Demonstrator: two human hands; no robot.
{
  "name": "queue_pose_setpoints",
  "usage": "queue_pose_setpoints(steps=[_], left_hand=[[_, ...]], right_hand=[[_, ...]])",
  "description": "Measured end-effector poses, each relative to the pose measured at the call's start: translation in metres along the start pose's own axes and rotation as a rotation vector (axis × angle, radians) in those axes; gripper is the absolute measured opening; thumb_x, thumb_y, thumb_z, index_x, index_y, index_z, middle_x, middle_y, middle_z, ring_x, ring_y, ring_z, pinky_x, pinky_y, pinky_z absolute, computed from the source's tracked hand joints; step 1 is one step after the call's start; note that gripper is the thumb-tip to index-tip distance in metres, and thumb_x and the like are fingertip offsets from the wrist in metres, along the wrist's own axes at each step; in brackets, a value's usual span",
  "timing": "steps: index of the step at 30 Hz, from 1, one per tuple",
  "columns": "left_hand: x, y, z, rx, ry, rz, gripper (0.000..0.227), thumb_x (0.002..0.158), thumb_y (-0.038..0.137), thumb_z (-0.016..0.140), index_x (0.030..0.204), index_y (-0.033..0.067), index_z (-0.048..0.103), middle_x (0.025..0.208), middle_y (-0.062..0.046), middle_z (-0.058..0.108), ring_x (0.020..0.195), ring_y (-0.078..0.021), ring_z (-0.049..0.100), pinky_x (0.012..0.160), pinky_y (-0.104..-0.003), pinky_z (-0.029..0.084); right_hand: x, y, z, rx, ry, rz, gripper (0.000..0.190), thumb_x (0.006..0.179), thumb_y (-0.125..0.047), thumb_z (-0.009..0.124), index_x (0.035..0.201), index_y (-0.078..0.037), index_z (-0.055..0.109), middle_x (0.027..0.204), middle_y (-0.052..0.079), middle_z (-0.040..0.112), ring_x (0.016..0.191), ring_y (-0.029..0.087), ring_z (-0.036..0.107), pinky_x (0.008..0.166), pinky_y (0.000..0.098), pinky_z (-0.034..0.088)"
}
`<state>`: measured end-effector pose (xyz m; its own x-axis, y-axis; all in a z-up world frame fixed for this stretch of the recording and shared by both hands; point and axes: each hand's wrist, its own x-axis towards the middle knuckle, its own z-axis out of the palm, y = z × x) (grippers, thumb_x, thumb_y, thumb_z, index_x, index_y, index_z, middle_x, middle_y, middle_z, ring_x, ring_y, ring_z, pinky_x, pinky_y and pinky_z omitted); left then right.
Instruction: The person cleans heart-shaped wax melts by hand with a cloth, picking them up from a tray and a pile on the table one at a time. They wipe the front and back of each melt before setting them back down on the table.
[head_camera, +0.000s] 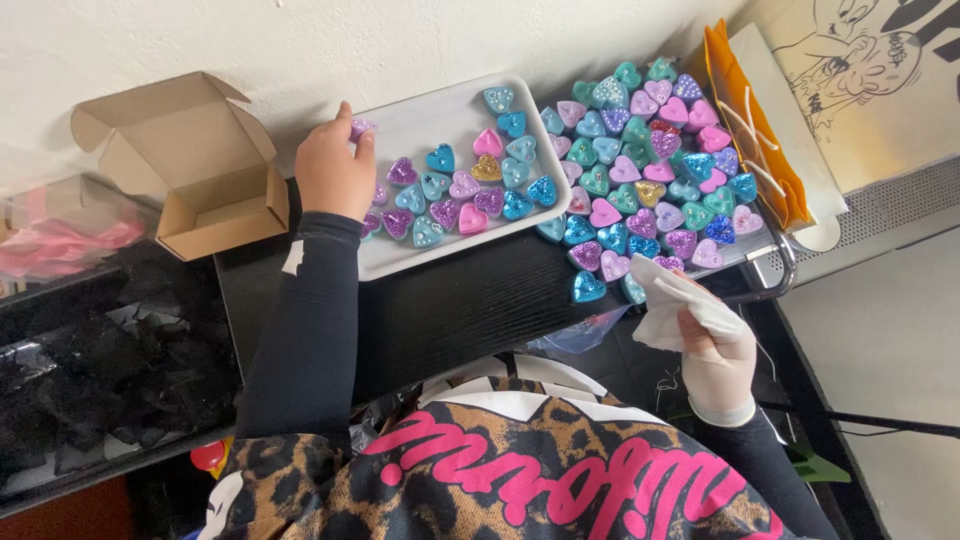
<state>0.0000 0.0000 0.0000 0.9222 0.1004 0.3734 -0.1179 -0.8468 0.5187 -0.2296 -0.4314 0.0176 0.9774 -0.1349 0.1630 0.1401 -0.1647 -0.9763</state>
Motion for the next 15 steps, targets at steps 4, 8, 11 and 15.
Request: queue_pose_setpoints(steps=[4,8,11,15], left_hand=[[0.005,-0.010,0.009,0.080,0.019,0.139,0.045,0.095,0.017,0.070,0.135,-0.0056,0.064,0.100,-0.015,0.073,0.095,-0.0319,0.068,0.084,-0.044,0.052],[0.002,-0.006,0.004,0.140,-0.183,0.028,0.048,0.099,0.025,0.070,0.139,-0.0005,0.062,0.088,-0.016,0.071,0.088,-0.0310,0.068,0.082,-0.044,0.053],[-0.002,0.015,-0.016,0.165,-0.240,-0.050,0.058,0.097,0.029,0.070,0.147,0.0045,0.055,0.085,-0.017,0.070,0.084,-0.0315,0.068,0.082,-0.043,0.053],[-0.008,0.024,-0.025,0.174,-0.273,-0.102,0.072,0.095,0.038,0.073,0.153,0.0046,0.047,0.083,-0.018,0.070,0.084,-0.0337,0.069,0.086,-0.046,0.052]], right_hand=[[-0.004,-0.004,-0.006,0.105,0.052,-0.061,0.036,0.107,-0.015,0.062,0.135,0.007,0.062,0.140,0.011,0.065,0.121,0.014,0.062,0.107,0.0264,0.047],[-0.010,-0.009,-0.006,0.142,0.093,0.062,0.041,0.106,-0.018,0.063,0.139,0.007,0.061,0.126,0.008,0.068,0.109,0.012,0.062,0.097,0.0249,0.048],[-0.012,-0.006,-0.007,0.168,0.095,0.077,0.042,0.106,-0.019,0.063,0.139,0.007,0.062,0.121,0.006,0.069,0.103,0.011,0.062,0.092,0.0243,0.048],[-0.012,-0.003,-0.008,0.213,0.107,0.093,0.043,0.107,-0.019,0.064,0.141,0.006,0.061,0.114,0.005,0.069,0.098,0.011,0.062,0.088,0.0244,0.048]])
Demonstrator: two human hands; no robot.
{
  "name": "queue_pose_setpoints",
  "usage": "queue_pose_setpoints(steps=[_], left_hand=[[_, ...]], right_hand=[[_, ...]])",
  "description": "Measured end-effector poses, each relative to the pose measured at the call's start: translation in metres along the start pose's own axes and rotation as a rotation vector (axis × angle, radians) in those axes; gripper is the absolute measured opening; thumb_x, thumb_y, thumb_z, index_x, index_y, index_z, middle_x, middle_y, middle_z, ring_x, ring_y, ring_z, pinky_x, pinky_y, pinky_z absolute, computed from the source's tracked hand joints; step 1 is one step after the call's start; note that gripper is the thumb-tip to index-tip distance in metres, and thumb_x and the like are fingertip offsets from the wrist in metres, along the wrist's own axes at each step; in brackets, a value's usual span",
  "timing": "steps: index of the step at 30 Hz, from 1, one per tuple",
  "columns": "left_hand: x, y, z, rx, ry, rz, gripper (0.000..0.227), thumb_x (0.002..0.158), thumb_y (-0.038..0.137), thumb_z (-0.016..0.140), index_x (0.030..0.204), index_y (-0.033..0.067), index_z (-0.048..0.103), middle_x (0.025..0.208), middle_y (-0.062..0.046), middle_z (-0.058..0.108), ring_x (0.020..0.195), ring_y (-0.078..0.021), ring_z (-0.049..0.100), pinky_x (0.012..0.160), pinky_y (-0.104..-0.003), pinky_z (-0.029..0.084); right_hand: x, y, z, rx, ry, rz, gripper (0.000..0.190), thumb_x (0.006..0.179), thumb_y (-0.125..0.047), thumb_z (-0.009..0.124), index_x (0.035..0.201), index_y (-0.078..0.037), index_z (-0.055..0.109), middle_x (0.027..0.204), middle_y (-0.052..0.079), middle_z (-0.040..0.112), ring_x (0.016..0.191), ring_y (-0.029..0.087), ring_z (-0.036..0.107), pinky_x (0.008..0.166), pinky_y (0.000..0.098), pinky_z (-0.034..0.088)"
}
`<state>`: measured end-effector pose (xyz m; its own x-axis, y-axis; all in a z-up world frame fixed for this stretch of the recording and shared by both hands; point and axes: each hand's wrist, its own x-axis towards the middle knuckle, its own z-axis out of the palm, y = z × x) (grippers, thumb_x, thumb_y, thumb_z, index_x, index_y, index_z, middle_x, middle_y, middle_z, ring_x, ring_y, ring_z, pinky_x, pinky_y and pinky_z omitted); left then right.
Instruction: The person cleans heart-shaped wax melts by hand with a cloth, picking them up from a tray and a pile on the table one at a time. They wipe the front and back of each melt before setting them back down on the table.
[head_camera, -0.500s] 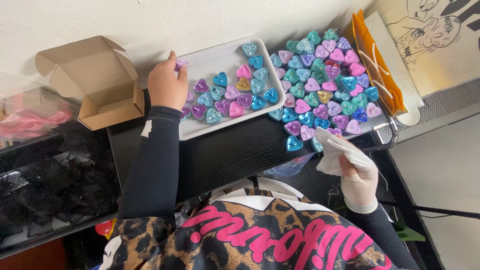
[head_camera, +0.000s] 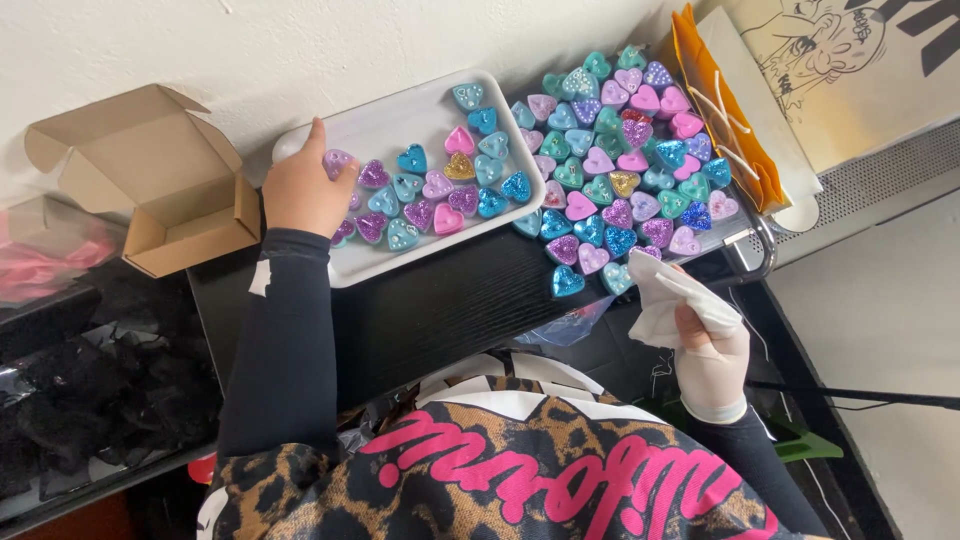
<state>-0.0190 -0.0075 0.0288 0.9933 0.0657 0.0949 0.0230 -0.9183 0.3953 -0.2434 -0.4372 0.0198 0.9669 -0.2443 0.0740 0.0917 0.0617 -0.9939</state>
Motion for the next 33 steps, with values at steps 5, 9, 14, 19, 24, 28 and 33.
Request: queue_pose_setpoints(steps=[5,9,14,19,24,28,33], left_hand=[[-0.030,0.037,-0.009,0.055,0.288,0.229,0.052,0.097,0.032,0.075,0.137,0.0025,0.060,0.098,-0.017,0.071,0.090,-0.0343,0.068,0.084,-0.046,0.052],[-0.093,0.120,-0.010,-0.375,0.129,0.464,0.036,0.094,0.030,0.077,0.115,0.0045,0.062,0.097,-0.012,0.069,0.091,-0.0307,0.068,0.082,-0.045,0.051],[-0.140,0.154,0.044,-0.440,-0.117,0.582,0.065,0.081,0.040,0.083,0.120,-0.0010,0.051,0.107,-0.019,0.062,0.096,-0.0361,0.063,0.083,-0.046,0.051],[-0.149,0.173,0.068,-0.333,-0.093,0.632,0.078,0.072,0.038,0.085,0.126,-0.0044,0.047,0.112,-0.021,0.059,0.099,-0.0397,0.059,0.084,-0.046,0.050],[-0.152,0.175,0.089,-0.293,-0.022,0.586,0.064,0.081,0.032,0.083,0.123,-0.0010,0.049,0.109,-0.017,0.061,0.095,-0.0357,0.061,0.078,-0.045,0.049],[-0.156,0.172,0.090,-0.306,0.001,0.634,0.054,0.083,0.025,0.081,0.121,0.0028,0.050,0.109,-0.013,0.063,0.093,-0.0344,0.062,0.075,-0.046,0.048],[-0.152,0.159,0.065,-0.411,0.051,0.657,0.056,0.081,0.018,0.081,0.125,0.0050,0.048,0.109,-0.012,0.062,0.097,-0.0327,0.062,0.079,-0.046,0.049]], right_hand=[[0.004,-0.004,0.002,-0.008,-0.033,-0.020,0.041,0.107,-0.018,0.062,0.140,0.007,0.060,0.124,0.008,0.069,0.106,0.012,0.064,0.094,0.0259,0.050],[0.009,-0.022,0.015,0.029,-0.100,-0.017,0.041,0.105,-0.019,0.058,0.140,0.004,0.062,0.129,0.013,0.073,0.089,0.016,0.069,0.086,0.0273,0.052],[0.005,0.010,-0.007,0.075,-0.031,-0.013,0.041,0.107,-0.017,0.062,0.141,0.006,0.059,0.128,0.009,0.068,0.112,0.014,0.064,0.100,0.0274,0.050],[0.002,0.006,-0.007,-0.035,-0.004,-0.019,0.041,0.107,-0.019,0.062,0.140,0.006,0.061,0.124,0.006,0.068,0.107,0.011,0.061,0.095,0.0251,0.048],[0.001,0.015,-0.010,0.014,-0.010,0.003,0.042,0.108,-0.020,0.062,0.141,0.006,0.060,0.117,0.004,0.068,0.102,0.010,0.061,0.092,0.0242,0.047],[0.002,0.016,-0.007,0.033,-0.028,0.015,0.041,0.107,-0.019,0.061,0.141,0.005,0.060,0.115,0.004,0.068,0.100,0.010,0.061,0.091,0.0243,0.048],[0.005,0.026,-0.003,0.137,-0.115,0.035,0.038,0.110,-0.012,0.061,0.142,0.007,0.062,0.109,0.008,0.069,0.093,0.014,0.063,0.085,0.0268,0.049]])
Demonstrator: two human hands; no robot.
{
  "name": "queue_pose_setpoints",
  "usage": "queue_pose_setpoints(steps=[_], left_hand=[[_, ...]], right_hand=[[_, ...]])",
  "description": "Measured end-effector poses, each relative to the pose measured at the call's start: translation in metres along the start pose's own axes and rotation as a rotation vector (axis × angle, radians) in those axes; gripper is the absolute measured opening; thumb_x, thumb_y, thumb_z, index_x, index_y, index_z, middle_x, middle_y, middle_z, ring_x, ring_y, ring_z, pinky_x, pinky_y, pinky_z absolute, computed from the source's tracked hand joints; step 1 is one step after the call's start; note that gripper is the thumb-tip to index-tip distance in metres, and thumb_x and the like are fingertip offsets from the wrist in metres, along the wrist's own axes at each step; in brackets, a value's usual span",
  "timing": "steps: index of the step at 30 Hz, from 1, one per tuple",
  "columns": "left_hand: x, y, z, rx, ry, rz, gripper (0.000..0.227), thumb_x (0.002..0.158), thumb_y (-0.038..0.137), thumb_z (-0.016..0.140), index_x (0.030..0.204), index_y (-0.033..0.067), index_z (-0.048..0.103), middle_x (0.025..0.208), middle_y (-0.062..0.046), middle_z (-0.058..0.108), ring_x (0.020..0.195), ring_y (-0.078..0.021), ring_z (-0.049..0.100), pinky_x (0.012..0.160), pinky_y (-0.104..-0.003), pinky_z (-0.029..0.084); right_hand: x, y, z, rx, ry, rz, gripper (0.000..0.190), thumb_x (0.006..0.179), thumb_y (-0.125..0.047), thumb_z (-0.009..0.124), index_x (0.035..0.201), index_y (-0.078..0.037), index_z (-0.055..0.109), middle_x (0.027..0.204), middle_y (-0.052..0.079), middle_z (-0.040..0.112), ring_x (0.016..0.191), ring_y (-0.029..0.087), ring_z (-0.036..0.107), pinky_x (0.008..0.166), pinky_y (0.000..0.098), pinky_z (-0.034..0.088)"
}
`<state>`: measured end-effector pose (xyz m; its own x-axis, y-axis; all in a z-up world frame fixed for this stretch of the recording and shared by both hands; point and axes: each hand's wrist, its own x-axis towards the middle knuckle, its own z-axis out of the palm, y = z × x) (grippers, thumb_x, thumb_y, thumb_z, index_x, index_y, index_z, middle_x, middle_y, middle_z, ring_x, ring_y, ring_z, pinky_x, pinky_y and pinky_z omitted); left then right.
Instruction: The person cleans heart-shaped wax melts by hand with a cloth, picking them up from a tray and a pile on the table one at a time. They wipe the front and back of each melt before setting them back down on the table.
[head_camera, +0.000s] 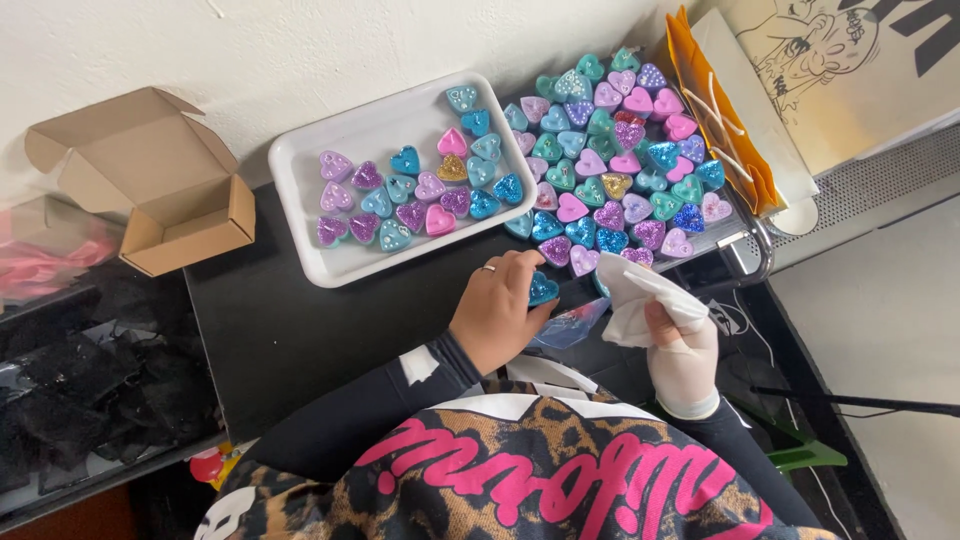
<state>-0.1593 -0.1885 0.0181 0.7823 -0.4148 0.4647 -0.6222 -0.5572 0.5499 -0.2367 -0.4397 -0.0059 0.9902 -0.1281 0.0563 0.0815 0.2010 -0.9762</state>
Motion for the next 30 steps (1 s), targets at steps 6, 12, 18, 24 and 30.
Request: queue_pose_setpoints(steps=[6,12,18,24,30], left_hand=[[-0.002,-0.020,-0.045,-0.388,-0.108,0.075,0.065,0.078,0.023,0.090,0.125,0.0056,0.048,0.108,-0.011,0.063,0.100,-0.0249,0.068,0.086,-0.038,0.055],[-0.023,-0.051,-0.021,-0.685,0.045,-0.133,0.062,0.081,0.010,0.091,0.127,0.0065,0.050,0.111,-0.009,0.071,0.101,-0.0167,0.074,0.089,-0.031,0.062],[-0.022,-0.058,-0.018,-0.740,0.112,-0.260,0.062,0.080,0.006,0.089,0.126,0.0044,0.047,0.110,-0.008,0.073,0.101,-0.0150,0.075,0.088,-0.031,0.062],[-0.020,-0.058,-0.022,-0.641,0.128,-0.160,0.059,0.079,-0.001,0.086,0.125,0.0017,0.050,0.121,-0.015,0.065,0.109,-0.0185,0.072,0.093,-0.033,0.060],[-0.015,-0.057,-0.029,-0.793,0.205,-0.214,0.056,0.087,0.010,0.088,0.127,0.0042,0.049,0.126,-0.009,0.068,0.114,-0.0153,0.072,0.099,-0.031,0.061]], right_hand=[[0.015,0.024,0.044,0.057,-0.212,0.117,0.039,0.106,-0.005,0.057,0.143,0.006,0.058,0.139,0.011,0.064,0.118,0.017,0.063,0.101,0.0311,0.050],[0.048,-0.003,0.106,-0.151,-0.537,0.069,0.052,0.105,-0.008,0.056,0.155,-0.002,0.046,0.154,0.005,0.052,0.130,0.010,0.050,0.108,0.0255,0.041],[0.050,0.026,0.111,0.082,-0.128,0.443,0.027,0.110,-0.005,0.065,0.132,0.009,0.073,0.121,0.019,0.072,0.098,0.023,0.060,0.081,0.0343,0.047],[0.043,0.014,0.113,-0.267,-0.316,-0.440,0.019,0.099,-0.004,0.064,0.118,-0.003,0.070,0.128,0.017,0.070,0.121,0.029,0.070,0.104,0.0376,0.055],[0.047,0.021,0.104,-0.632,-0.002,-0.335,0.020,0.104,-0.003,0.062,0.119,0.001,0.073,0.126,0.015,0.074,0.111,0.023,0.072,0.100,0.0309,0.053]])
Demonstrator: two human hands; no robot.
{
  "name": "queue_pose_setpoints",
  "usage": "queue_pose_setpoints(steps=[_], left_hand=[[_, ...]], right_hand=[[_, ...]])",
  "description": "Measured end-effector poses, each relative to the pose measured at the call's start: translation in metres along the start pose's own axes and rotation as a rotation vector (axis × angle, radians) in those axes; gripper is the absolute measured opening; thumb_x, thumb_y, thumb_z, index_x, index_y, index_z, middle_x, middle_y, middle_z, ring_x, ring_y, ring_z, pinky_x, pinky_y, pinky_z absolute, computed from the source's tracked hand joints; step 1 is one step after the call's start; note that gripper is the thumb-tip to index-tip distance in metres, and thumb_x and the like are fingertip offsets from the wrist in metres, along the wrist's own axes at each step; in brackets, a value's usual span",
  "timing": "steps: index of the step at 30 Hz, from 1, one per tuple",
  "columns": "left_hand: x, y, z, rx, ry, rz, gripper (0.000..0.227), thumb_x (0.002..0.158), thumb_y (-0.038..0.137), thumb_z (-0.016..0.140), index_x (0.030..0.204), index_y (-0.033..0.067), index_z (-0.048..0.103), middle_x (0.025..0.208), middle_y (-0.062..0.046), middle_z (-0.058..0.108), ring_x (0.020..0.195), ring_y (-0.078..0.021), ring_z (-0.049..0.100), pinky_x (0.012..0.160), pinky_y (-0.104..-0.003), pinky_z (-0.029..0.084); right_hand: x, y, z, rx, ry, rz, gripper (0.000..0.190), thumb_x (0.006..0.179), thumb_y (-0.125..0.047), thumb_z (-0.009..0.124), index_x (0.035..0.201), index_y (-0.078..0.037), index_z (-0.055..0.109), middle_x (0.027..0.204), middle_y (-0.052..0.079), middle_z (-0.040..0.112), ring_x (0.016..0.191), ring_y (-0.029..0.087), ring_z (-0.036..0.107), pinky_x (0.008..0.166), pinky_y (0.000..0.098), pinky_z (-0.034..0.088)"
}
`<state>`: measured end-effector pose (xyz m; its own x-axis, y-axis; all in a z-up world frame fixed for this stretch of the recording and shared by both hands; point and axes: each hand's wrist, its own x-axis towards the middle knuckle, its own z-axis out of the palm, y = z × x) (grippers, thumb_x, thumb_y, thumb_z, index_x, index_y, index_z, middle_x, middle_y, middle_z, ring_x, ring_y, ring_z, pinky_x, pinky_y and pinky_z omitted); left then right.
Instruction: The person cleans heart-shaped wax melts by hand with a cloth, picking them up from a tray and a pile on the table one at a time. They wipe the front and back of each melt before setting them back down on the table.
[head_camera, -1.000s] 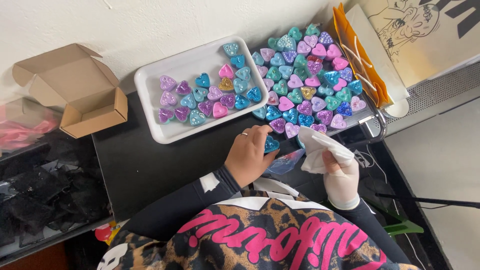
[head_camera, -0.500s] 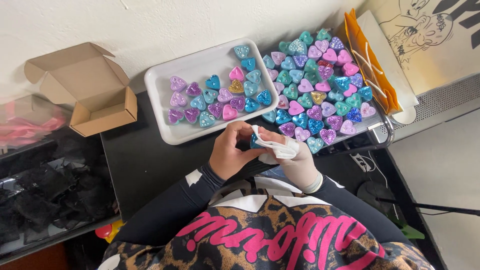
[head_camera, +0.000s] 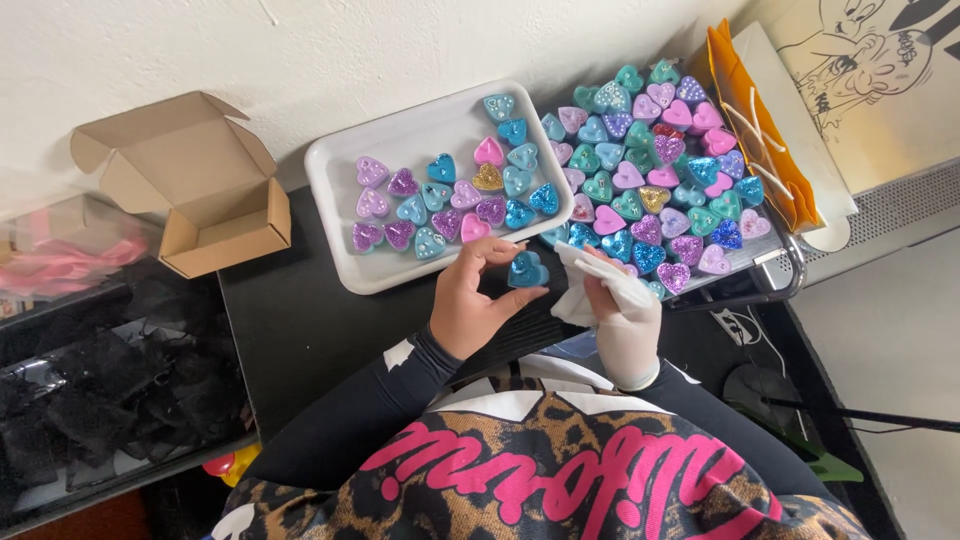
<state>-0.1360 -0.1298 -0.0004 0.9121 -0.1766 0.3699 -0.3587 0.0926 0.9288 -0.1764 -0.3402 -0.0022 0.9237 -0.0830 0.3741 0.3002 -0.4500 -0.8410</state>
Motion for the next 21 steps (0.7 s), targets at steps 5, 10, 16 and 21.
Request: queue_pose_setpoints(steps=[5,10,16,21], left_hand=[[0.004,0.023,0.001,0.363,-0.030,0.239,0.061,0.076,0.011,0.091,0.127,0.0072,0.057,0.124,-0.011,0.067,0.115,-0.0275,0.069,0.102,-0.035,0.053],[0.002,0.025,-0.006,0.488,-0.008,0.347,0.066,0.073,0.012,0.092,0.131,0.0127,0.061,0.125,-0.005,0.068,0.124,-0.0285,0.063,0.106,-0.038,0.050],[0.010,0.043,-0.009,0.639,-0.106,0.415,0.066,0.077,0.013,0.089,0.137,0.0163,0.063,0.116,0.007,0.069,0.127,-0.0248,0.060,0.108,-0.042,0.040],[0.008,0.044,-0.010,0.529,-0.173,0.374,0.061,0.082,0.016,0.087,0.136,0.0140,0.059,0.125,0.000,0.069,0.127,-0.0243,0.059,0.111,-0.041,0.039]], right_hand=[[0.012,-0.011,0.011,0.731,-0.281,0.388,0.051,0.105,-0.019,0.059,0.151,0.002,0.050,0.140,0.008,0.061,0.122,0.015,0.059,0.104,0.0291,0.046],[0.007,-0.010,0.021,0.960,-0.446,0.368,0.072,0.103,-0.034,0.064,0.160,-0.001,0.033,0.151,0.007,0.051,0.133,0.015,0.053,0.111,0.0317,0.044],[-0.007,0.024,0.015,1.160,-0.572,0.529,0.076,0.097,-0.048,0.068,0.153,-0.002,0.045,0.128,0.009,0.064,0.107,0.017,0.064,0.086,0.0321,0.052],[-0.006,0.033,0.004,0.974,-0.614,0.536,0.071,0.094,-0.052,0.065,0.144,-0.003,0.048,0.118,0.003,0.065,0.098,0.013,0.063,0.083,0.0302,0.052]])
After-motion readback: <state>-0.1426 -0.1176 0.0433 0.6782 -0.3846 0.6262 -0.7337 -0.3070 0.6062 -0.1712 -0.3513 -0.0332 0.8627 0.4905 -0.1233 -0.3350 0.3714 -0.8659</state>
